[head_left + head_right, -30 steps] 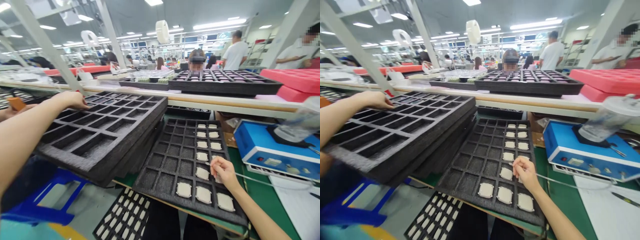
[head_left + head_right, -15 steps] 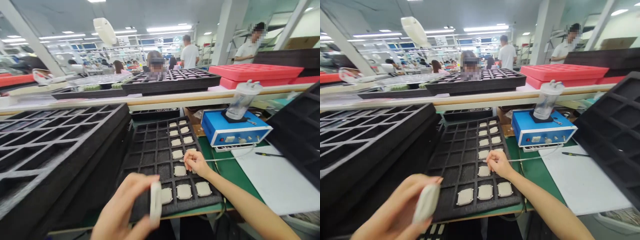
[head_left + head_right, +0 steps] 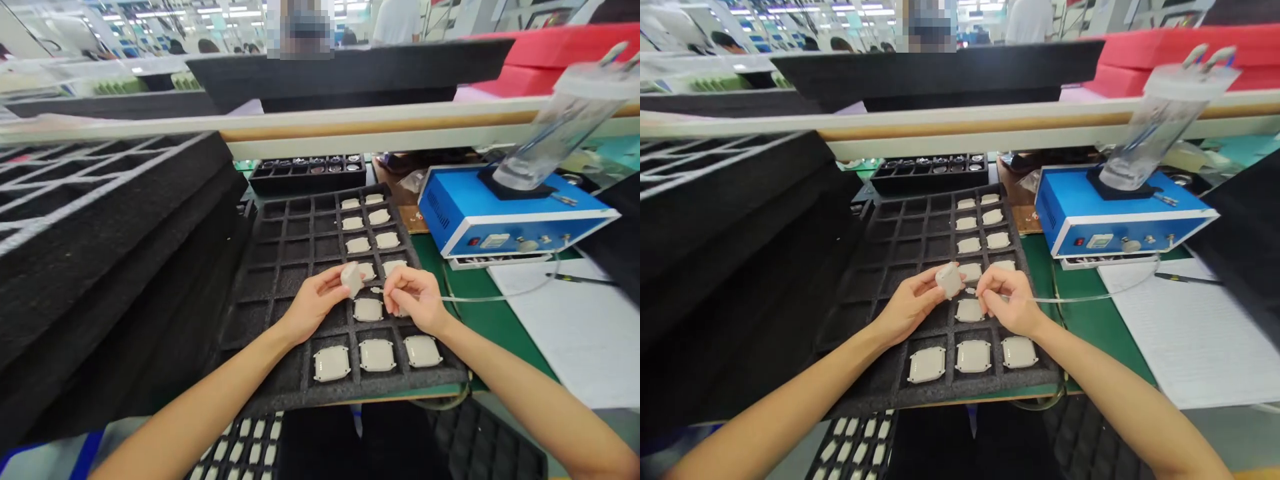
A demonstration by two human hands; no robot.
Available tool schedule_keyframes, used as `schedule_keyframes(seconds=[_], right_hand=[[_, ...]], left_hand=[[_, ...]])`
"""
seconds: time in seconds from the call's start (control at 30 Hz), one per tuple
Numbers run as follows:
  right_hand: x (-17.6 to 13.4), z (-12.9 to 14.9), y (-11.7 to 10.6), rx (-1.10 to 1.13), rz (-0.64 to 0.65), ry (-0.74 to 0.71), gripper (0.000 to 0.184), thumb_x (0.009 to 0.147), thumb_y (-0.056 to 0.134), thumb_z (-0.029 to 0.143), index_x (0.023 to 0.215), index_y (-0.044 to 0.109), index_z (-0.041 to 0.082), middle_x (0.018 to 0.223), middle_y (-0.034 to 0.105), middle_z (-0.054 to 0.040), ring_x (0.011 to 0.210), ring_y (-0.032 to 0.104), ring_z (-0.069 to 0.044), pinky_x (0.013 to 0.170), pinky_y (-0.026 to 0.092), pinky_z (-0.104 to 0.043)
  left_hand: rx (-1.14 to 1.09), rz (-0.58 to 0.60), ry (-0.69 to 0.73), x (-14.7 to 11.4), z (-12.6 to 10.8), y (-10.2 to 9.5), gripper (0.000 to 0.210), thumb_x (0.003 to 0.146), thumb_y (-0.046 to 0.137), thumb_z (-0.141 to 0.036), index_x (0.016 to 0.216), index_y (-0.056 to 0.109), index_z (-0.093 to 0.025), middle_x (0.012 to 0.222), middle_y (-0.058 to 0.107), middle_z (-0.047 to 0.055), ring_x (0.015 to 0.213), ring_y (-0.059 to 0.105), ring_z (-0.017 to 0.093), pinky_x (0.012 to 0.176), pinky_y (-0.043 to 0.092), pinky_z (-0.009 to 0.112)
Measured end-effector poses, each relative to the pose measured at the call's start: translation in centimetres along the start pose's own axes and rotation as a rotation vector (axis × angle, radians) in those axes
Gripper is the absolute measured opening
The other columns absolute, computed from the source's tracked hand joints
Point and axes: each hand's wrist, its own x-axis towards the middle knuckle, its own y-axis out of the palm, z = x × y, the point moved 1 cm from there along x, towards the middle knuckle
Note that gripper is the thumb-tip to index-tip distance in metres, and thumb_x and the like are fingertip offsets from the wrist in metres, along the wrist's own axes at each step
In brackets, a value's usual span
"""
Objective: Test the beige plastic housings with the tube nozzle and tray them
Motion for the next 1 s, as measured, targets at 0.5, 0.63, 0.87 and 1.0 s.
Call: schedule_keyframes(seconds=[0.5, 0.63, 0.87, 1.0], right_hand=[[0.2, 0.4, 0.3, -0.055, 0.015, 0.005, 0.01, 0.075, 0.049, 0.009, 0.07, 0.056, 0.014, 0.05, 0.058, 0.0019, 0.039, 0.05, -0.007, 0.04, 0.041, -0.018], [0.2, 0.3, 0.2, -0.08, 0.021, -0.006, 0.01, 0.075, 0.05, 0.009, 0.07, 0.056, 0.015, 0.05, 0.058, 0.0018, 0.039, 0.05, -0.007, 0.04, 0.041, -0.018], [0.2, 0.3, 0.2, -0.094, 0.032, -0.036, 0.01, 0.075, 0.05, 0.008, 0.07, 0.056, 0.015, 0.049, 0.058, 0.002, 0.039, 0.049, -0.007, 0.039, 0.04, -0.018], [0.1, 0.4, -0.1, -0.087, -0.046, -0.065, 0.01, 0.076, 0.05, 0.01, 0.07, 0.056, 0.015, 0.049, 0.058, 0.0022, 0.038, 0.048, -0.007, 0.039, 0.039, -0.018]], left_hand=[[0.34, -0.156, 0.01, -0.2, 0.1, 0.3, 0.03, 0.074, 0.068, -0.026, 0.099, 0.07, -0.009, 0.052, 0.053, -0.004, 0.039, 0.045, 0.005, 0.039, 0.037, 0.016], [0.449, -0.184, -0.013, -0.4, 0.1, 0.6, 0.028, 0.074, 0.066, -0.027, 0.094, 0.069, -0.008, 0.058, 0.048, -0.004, 0.037, 0.043, 0.003, 0.036, 0.033, 0.016], [0.845, -0.157, 0.353, -1.1, -1.0, 2.1, 0.021, 0.071, 0.064, -0.015, 0.091, 0.071, -0.011, 0.088, 0.06, 0.004, 0.049, 0.045, 0.002, 0.047, 0.041, 0.017], [0.908, 0.056, 0.236, -1.0, -1.4, 2.8, 0.027, 0.069, 0.063, -0.012, 0.096, 0.068, -0.013, 0.062, 0.058, -0.003, 0.047, 0.048, 0.005, 0.047, 0.041, 0.017]])
